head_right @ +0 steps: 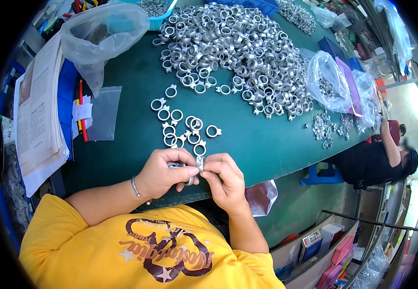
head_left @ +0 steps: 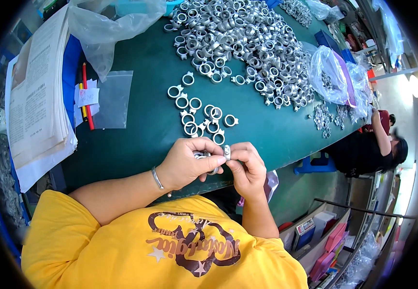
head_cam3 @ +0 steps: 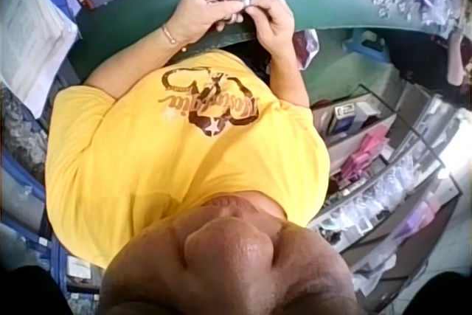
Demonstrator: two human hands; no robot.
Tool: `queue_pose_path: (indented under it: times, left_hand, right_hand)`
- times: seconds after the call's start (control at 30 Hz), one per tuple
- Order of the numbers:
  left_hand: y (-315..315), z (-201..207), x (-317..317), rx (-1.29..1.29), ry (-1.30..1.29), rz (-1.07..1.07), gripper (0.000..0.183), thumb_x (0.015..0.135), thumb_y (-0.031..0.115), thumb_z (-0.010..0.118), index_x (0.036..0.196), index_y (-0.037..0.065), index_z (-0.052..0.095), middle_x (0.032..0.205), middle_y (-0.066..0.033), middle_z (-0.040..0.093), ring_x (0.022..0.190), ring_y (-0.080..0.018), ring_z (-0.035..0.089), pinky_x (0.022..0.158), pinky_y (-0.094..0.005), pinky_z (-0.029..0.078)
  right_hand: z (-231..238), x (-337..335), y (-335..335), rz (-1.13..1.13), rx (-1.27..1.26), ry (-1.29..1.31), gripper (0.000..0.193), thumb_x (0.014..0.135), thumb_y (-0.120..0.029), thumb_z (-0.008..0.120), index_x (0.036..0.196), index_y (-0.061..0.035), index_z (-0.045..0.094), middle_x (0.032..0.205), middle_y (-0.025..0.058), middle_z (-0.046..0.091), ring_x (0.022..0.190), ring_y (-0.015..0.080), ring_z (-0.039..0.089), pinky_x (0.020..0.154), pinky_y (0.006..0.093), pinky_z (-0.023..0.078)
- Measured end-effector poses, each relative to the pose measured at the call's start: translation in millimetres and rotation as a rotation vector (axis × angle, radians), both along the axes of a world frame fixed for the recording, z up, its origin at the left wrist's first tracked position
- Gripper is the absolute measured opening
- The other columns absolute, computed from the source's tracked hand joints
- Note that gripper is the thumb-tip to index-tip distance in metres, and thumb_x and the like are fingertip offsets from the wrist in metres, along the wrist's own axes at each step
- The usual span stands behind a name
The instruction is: The person assembles metal hose clamps by hand, picking up circular metal bands and small screw mechanisms from a large pile on a workbench and fitting the components together.
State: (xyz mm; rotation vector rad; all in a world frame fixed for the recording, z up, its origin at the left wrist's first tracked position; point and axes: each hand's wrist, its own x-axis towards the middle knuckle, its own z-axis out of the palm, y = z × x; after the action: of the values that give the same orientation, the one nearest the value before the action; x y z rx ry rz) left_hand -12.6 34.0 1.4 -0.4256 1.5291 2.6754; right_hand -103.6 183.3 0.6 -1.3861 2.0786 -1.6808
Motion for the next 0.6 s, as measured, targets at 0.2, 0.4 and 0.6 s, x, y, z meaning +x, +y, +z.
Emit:
queue_pose_path:
  times: [0.2,0.4,0.6]
  left_hand:
    - [-1,1,1,-0.325,0.197,0.045,0.005,0.076,-0.001,0.065,0.081,-0.001,0.063,0.080,-0.0053,0.059,0.063,-0.0099,0.057,0.049,-0.0180,0.042]
    - [1,-3,1,-0.562,0.373,0.097,0.008,0.071,0.000,0.068,0.078,0.003,0.065,0.076,-0.0031,0.059,0.068,-0.0107,0.055,0.059,-0.0223,0.043]
    - [1,-3,1,-0.641,0.399,0.084,0.011,0.070,0.000,0.068,0.079,0.003,0.063,0.075,-0.0026,0.060,0.069,-0.0105,0.055,0.060,-0.0227,0.043]
  right_hand:
    - [-1,-1,5,0.029,-0.017,-0.059,0.014,0.072,0.005,0.065,0.084,0.0014,0.058,0.085,0.0131,0.058,0.075,0.0213,0.057,0.064,0.0267,0.046]
    - [-4,5,13,-0.002,-0.127,-0.647,0.015,0.090,-0.009,0.052,0.095,0.0043,0.057,0.086,0.0080,0.060,0.072,0.0117,0.055,0.062,0.0219,0.044]
    - [-4,-3,15,0.142,-0.063,-0.769,0.023,0.088,-0.007,0.054,0.107,0.0047,0.054,0.084,0.0068,0.060,0.069,0.0088,0.056,0.059,0.0195,0.045]
